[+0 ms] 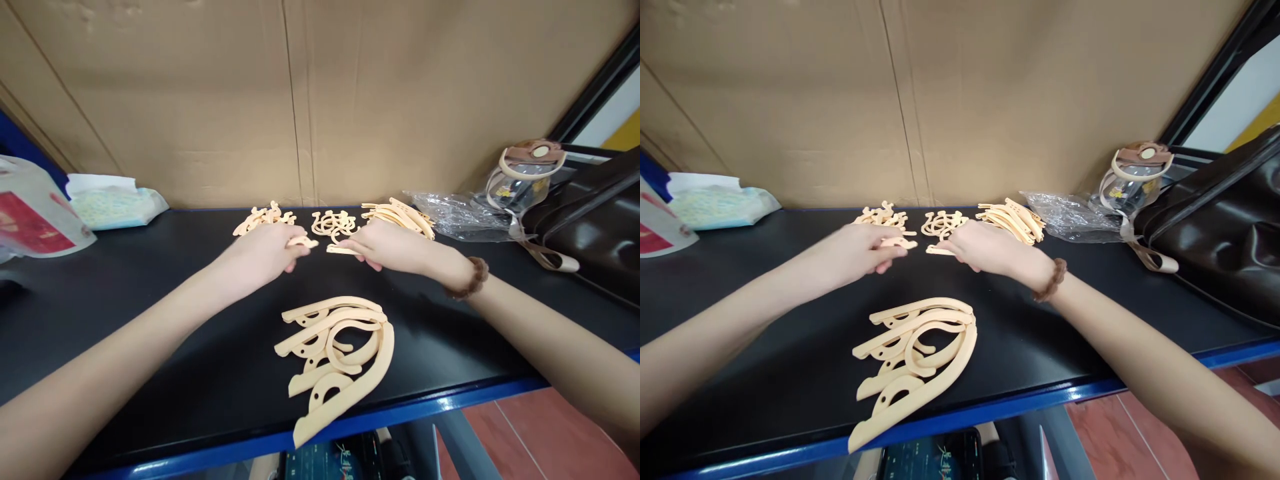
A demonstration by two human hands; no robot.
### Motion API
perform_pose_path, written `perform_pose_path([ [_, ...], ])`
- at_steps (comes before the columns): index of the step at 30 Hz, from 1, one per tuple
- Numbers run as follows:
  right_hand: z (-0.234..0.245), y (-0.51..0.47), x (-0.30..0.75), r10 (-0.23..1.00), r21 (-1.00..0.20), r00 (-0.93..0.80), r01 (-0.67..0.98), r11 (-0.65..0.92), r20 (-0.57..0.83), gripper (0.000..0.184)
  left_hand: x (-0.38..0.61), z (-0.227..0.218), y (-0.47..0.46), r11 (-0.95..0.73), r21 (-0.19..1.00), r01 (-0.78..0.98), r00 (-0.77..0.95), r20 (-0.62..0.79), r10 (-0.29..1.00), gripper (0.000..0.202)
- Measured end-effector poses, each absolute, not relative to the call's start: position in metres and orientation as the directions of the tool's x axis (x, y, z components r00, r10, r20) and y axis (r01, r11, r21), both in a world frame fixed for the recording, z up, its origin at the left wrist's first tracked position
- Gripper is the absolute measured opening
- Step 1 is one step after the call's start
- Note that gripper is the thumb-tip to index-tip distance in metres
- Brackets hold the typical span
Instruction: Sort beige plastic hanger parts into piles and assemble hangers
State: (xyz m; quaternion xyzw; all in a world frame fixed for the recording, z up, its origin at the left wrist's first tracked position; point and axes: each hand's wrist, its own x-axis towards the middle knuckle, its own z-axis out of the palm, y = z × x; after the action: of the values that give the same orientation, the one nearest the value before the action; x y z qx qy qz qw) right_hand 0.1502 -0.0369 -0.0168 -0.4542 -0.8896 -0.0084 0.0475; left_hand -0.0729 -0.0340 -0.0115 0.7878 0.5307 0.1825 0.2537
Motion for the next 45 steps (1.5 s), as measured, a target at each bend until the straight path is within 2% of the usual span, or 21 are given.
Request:
perform_pose_path([
  [2, -0.013, -0.026, 0.166, 0.804, -0.069, -0.59, 0.801, 0.594, 0.071, 0.044, -0.082, -0.006, -0.03, -0.346, 0.531, 0.774, 0.371, 0.063, 0.926, 0.027],
  [4, -0.011, -0.014, 0.185, 0.851, -0.044, -0.476, 0.867, 0.496, 0.221, 0.039, -0.091, -0.001, -0.026, -0.336, 0.527, 0.781, 0.319, 0.126, 0.939, 0.031],
  [6, -0.012, 0.0, 0.204, 0.863, -0.035, -0.279, 0.946, 0.323, 0.421, 0.035, -0.1, 0.001, -0.02, -0.329, 0.544, 0.772, 0.235, 0.237, 0.943, 0.028],
  [8, -0.017, 0.013, 0.223, 0.838, -0.118, -0.063, 0.981, 0.151, 0.543, 0.031, -0.108, -0.002, -0.012, -0.317, 0.579, 0.751, 0.15, 0.317, 0.936, 0.024],
  [10, -0.026, 0.025, 0.24, 0.816, -0.174, 0.031, 0.981, 0.086, 0.578, 0.029, -0.115, -0.01, -0.003, -0.302, 0.629, 0.717, 0.106, 0.33, 0.938, 0.037],
  [12, -0.035, 0.034, 0.253, 0.807, -0.229, 0.08, 0.971, 0.07, 0.585, 0.035, -0.121, -0.02, 0.008, -0.289, 0.644, 0.708, 0.12, 0.294, 0.948, 0.048],
  [14, -0.044, 0.039, 0.26, 0.809, -0.289, 0.116, 0.955, 0.069, 0.576, 0.041, -0.126, -0.029, 0.018, -0.263, 0.634, 0.727, 0.102, 0.278, 0.955, 0.051],
  [17, -0.053, 0.042, 0.262, 0.82, -0.359, 0.129, 0.928, 0.098, 0.558, 0.041, -0.127, -0.041, 0.025, -0.269, 0.57, 0.777, 0.1, 0.31, 0.946, 0.047],
  [23, -0.054, 0.042, 0.251, 0.837, -0.431, 0.076, 0.88, 0.198, 0.541, 0.033, -0.119, -0.044, 0.016, -0.348, 0.312, 0.884, 0.217, 0.384, 0.897, 0.039],
  [27, -0.044, 0.032, 0.234, 0.805, -0.392, 0.033, 0.884, 0.253, 0.593, 0.028, -0.112, -0.036, 0.006, -0.476, 0.265, 0.839, 0.331, 0.447, 0.831, 0.032],
  [29, -0.036, 0.019, 0.217, 0.784, -0.335, -0.049, 0.886, 0.32, 0.619, 0.025, -0.107, -0.033, 0.002, -0.542, 0.257, 0.8, 0.399, 0.448, 0.8, 0.028],
  [30, -0.032, 0.009, 0.205, 0.772, -0.285, -0.149, 0.872, 0.397, 0.618, 0.024, -0.105, -0.032, -0.001, -0.564, 0.249, 0.787, 0.421, 0.45, 0.787, 0.026],
  [31, -0.029, -0.001, 0.193, 0.768, -0.258, -0.268, 0.835, 0.487, 0.581, 0.022, -0.103, -0.031, -0.004, -0.577, 0.239, 0.781, 0.434, 0.458, 0.776, 0.024],
  [32, -0.025, -0.013, 0.179, 0.784, -0.278, -0.41, 0.773, 0.57, 0.466, 0.024, -0.101, -0.031, -0.006, -0.585, 0.229, 0.778, 0.439, 0.468, 0.767, 0.023],
  [34, -0.022, -0.036, 0.154, 0.728, -0.428, -0.66, 0.612, 0.665, 0.188, 0.03, -0.097, -0.031, -0.011, -0.592, 0.223, 0.775, 0.439, 0.484, 0.757, 0.022],
  [36, -0.022, -0.054, 0.135, 0.622, -0.517, -0.783, 0.524, 0.677, 0.022, 0.032, -0.093, -0.03, -0.016, -0.591, 0.228, 0.774, 0.433, 0.491, 0.756, 0.022],
  [38, -0.025, -0.063, 0.126, 0.583, -0.579, -0.811, 0.496, 0.647, -0.044, 0.027, -0.09, -0.029, -0.02, -0.601, 0.234, 0.764, 0.438, 0.496, 0.75, 0.022],
  [41, -0.031, -0.061, 0.125, 0.633, -0.622, -0.772, 0.525, 0.581, -0.059, 0.018, -0.086, -0.028, -0.024, -0.631, 0.244, 0.737, 0.455, 0.511, 0.729, 0.024],
  [45, -0.035, -0.051, 0.131, 0.726, -0.473, -0.674, 0.6, 0.645, 0.136, 0.009, -0.083, -0.028, -0.029, -0.677, 0.248, 0.693, 0.496, 0.517, 0.698, 0.029],
])
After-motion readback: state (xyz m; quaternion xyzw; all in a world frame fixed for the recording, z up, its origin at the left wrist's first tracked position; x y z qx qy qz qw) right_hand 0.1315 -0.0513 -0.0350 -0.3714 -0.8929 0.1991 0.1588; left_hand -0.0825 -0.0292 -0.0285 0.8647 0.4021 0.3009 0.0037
